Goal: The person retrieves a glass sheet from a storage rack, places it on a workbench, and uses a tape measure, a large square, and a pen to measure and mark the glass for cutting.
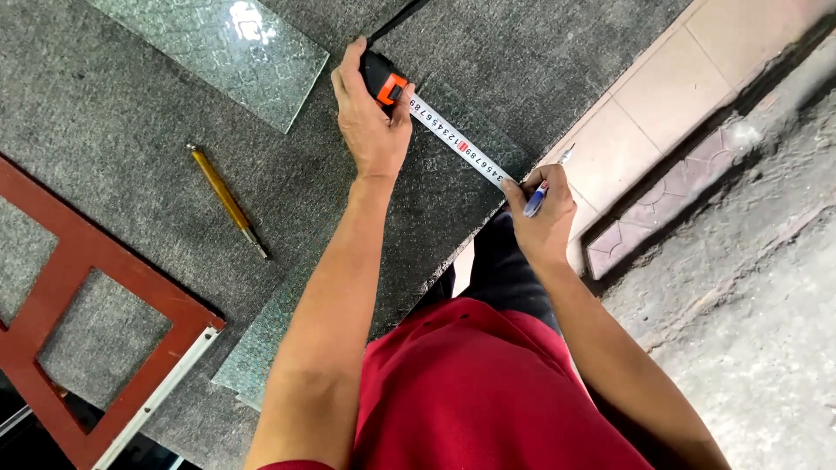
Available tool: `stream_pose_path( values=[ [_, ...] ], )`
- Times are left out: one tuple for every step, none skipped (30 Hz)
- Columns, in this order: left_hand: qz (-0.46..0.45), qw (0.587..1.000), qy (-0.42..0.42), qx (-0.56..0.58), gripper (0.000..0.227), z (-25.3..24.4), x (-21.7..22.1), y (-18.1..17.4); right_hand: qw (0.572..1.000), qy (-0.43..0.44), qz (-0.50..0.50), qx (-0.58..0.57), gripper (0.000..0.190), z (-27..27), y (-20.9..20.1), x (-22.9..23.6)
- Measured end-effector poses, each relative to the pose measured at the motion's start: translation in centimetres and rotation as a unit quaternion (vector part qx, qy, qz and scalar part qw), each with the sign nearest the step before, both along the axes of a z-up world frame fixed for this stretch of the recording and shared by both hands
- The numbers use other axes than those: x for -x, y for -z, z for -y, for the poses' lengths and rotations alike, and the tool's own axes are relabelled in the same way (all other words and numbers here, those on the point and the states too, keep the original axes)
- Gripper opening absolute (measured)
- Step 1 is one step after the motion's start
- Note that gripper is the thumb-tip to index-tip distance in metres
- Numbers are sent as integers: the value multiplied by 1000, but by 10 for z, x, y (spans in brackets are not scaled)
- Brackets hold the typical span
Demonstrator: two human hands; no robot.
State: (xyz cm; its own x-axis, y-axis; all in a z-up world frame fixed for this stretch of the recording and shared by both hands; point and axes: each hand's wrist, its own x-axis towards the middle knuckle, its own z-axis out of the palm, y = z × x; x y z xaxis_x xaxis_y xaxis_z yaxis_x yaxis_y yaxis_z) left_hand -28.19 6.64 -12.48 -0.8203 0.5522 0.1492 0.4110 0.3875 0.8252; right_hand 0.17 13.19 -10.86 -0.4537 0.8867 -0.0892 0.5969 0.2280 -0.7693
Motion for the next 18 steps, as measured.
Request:
stream_pose_path(
  values=[
    [-6,1000,-5,-14,88,1,-1,2,1000,0,-1,-2,39,1,-1,1],
    [-4,1000,-6,-13,88,0,-2,4,1000,0,1,-1,39,-1,-3,0],
    [-16,1000,-4,-11,87,0,-1,6,1000,-16,-6,-12,37,-2,-4,0],
    [-27,1000,-2,-10,87,1,-1,9,999,-31,-13,-24,35,-2,-6,0],
    [-26,1000,-3,-9,87,2,-2,9,999,-32,-11,-23,35,-3,-17,-2],
    [-25,1000,0,-7,87,2,-1,10,998,-29,-38,-43,21,-4,-28,-3],
    [-24,1000,2,-5,88,3,-1,11,995,-27,-65,-63,27,-6,-39,-4],
    [-22,1000,0,-3,88,3,0,10,996,-29,-64,-61,27,-12,-44,-8],
    [-29,1000,3,-9,84,3,0,9,991,-53,-98,-68,48,-18,-48,-13],
    [-33,999,8,-13,81,4,-2,9,986,-76,-130,-74,73,-24,-53,-20],
    [-29,999,8,-11,81,5,-2,10,986,-76,-127,-72,73,-25,-62,-19],
    [-43,999,9,-12,83,5,-1,12,984,-68,-162,-14,72,-27,-71,-17],
    [-57,998,10,-13,84,5,0,13,978,-60,-196,44,73,-30,-80,-16],
    [-54,998,10,-11,84,4,-1,13,978,-60,-194,46,73,-30,-83,-10],
    [-51,999,9,-13,85,4,-1,12,977,-49,-196,64,41,-31,-86,-5],
    [-48,999,7,-14,85,4,-1,11,976,-39,-197,83,12,-31,-89,1],
    [-45,999,7,-11,85,4,0,15,976,-38,-195,87,12,-33,-82,2],
    [-59,998,5,-20,84,3,1,18,976,-50,-192,85,13,-35,-75,4]
  ],
)
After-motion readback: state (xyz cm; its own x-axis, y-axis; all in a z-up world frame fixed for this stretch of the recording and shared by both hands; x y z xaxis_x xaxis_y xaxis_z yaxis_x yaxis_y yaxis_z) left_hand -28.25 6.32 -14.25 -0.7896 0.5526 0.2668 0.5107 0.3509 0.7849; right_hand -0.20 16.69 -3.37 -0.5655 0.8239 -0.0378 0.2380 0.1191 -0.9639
